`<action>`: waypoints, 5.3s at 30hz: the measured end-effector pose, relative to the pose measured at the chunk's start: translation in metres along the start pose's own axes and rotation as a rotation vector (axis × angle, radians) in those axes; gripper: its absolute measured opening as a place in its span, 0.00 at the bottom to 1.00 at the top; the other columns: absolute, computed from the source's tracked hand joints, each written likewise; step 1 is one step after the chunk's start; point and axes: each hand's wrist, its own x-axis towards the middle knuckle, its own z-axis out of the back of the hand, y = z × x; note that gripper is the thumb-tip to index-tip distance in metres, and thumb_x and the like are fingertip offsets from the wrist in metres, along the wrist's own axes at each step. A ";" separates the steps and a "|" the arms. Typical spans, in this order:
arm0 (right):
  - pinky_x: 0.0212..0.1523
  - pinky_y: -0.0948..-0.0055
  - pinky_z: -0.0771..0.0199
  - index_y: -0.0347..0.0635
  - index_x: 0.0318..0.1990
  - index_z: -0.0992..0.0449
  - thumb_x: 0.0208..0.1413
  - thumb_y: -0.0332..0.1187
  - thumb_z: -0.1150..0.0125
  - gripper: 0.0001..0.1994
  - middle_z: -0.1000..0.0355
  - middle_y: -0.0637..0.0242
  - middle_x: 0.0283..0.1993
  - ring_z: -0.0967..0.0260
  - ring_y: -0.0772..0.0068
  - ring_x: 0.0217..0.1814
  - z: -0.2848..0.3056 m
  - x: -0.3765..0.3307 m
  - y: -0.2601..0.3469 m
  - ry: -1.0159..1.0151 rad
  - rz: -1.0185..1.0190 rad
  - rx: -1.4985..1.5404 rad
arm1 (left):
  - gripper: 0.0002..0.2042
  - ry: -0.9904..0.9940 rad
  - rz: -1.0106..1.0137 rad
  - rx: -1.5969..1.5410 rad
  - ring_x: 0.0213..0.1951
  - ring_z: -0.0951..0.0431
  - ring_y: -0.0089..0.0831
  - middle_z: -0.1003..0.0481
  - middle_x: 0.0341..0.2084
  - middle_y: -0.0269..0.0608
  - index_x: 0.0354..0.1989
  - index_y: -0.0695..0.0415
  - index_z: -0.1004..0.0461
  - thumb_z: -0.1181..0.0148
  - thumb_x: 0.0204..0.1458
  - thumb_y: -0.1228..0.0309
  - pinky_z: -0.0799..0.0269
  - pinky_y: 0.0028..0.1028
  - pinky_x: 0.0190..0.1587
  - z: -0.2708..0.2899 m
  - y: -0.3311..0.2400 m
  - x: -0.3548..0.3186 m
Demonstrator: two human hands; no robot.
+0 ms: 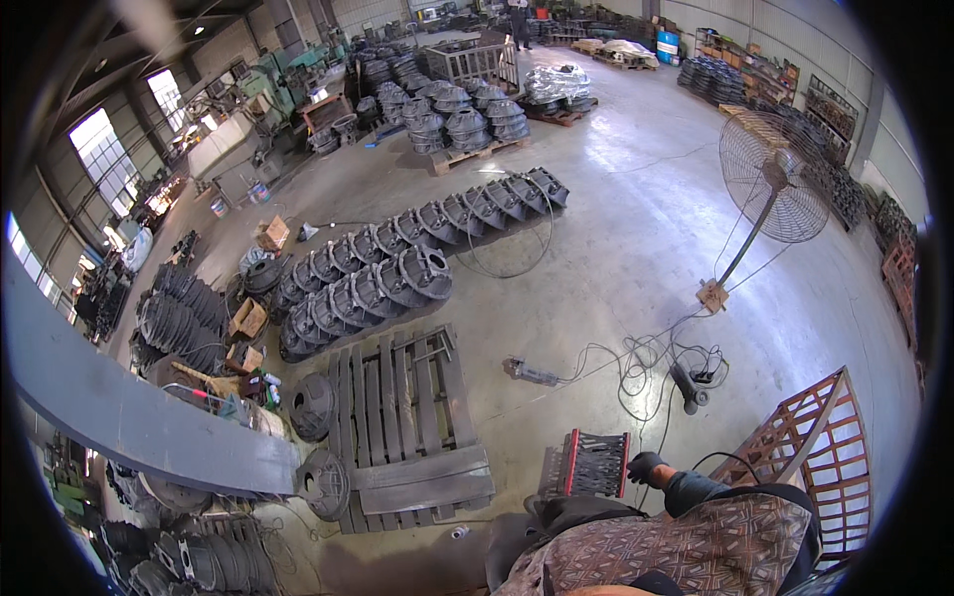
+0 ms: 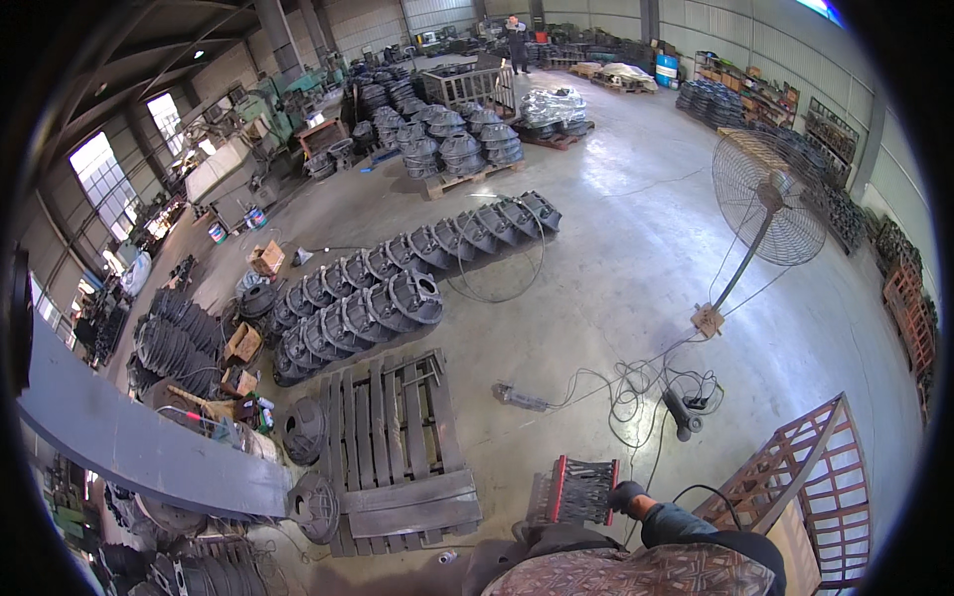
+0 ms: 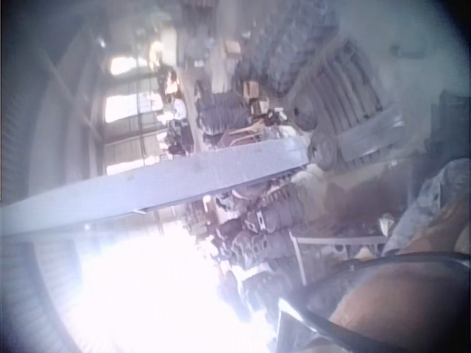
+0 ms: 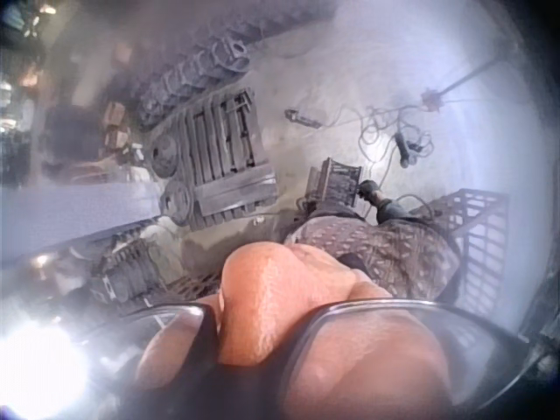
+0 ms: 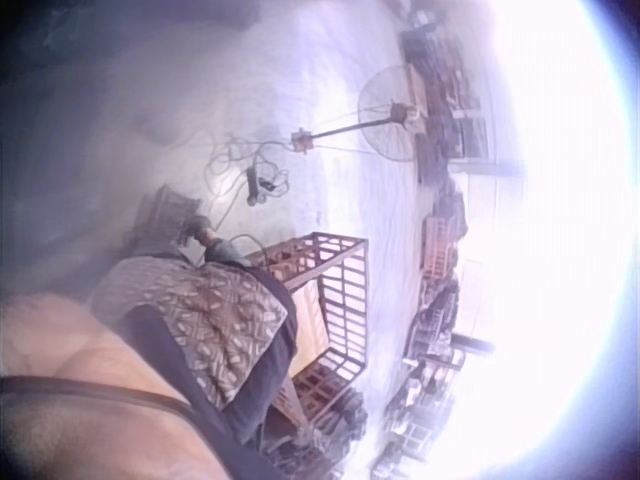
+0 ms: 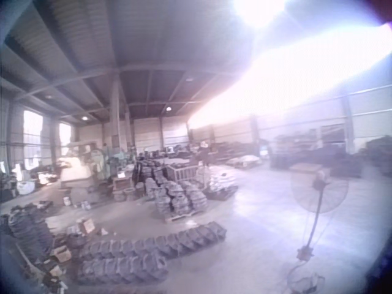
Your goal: The person repeatedly picks up metal housings from a floor stack, wipes each with a cloth, and places them onto a wooden pallet. The person handles the parts one at a time, moving between the stack and the pallet throughout the clip.
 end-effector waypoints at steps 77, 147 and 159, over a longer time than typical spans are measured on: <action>0.30 0.64 0.25 0.46 0.44 0.17 0.54 0.40 0.37 0.13 0.20 0.59 0.33 0.22 0.65 0.32 -0.030 0.015 0.150 -0.638 -0.261 0.710 | 0.13 0.648 0.071 0.007 0.34 0.17 0.50 0.18 0.36 0.48 0.43 0.65 0.24 0.46 0.59 0.68 0.21 0.41 0.34 0.037 -0.434 0.323; 0.26 0.66 0.27 0.40 0.33 0.20 0.58 0.41 0.43 0.13 0.21 0.61 0.29 0.25 0.67 0.25 0.160 0.251 0.406 0.329 0.174 -0.561 | 0.13 -0.321 0.556 -1.147 0.38 0.16 0.43 0.19 0.39 0.52 0.43 0.66 0.21 0.44 0.57 0.69 0.19 0.37 0.41 -0.176 -0.196 -0.118; 0.25 0.68 0.28 0.39 0.34 0.21 0.58 0.37 0.41 0.10 0.20 0.60 0.30 0.25 0.68 0.25 0.117 0.198 0.414 0.355 0.334 -0.698 | 0.14 -0.291 0.689 -1.603 0.39 0.17 0.48 0.20 0.38 0.56 0.46 0.70 0.25 0.47 0.58 0.71 0.20 0.41 0.41 -0.226 -0.130 -0.132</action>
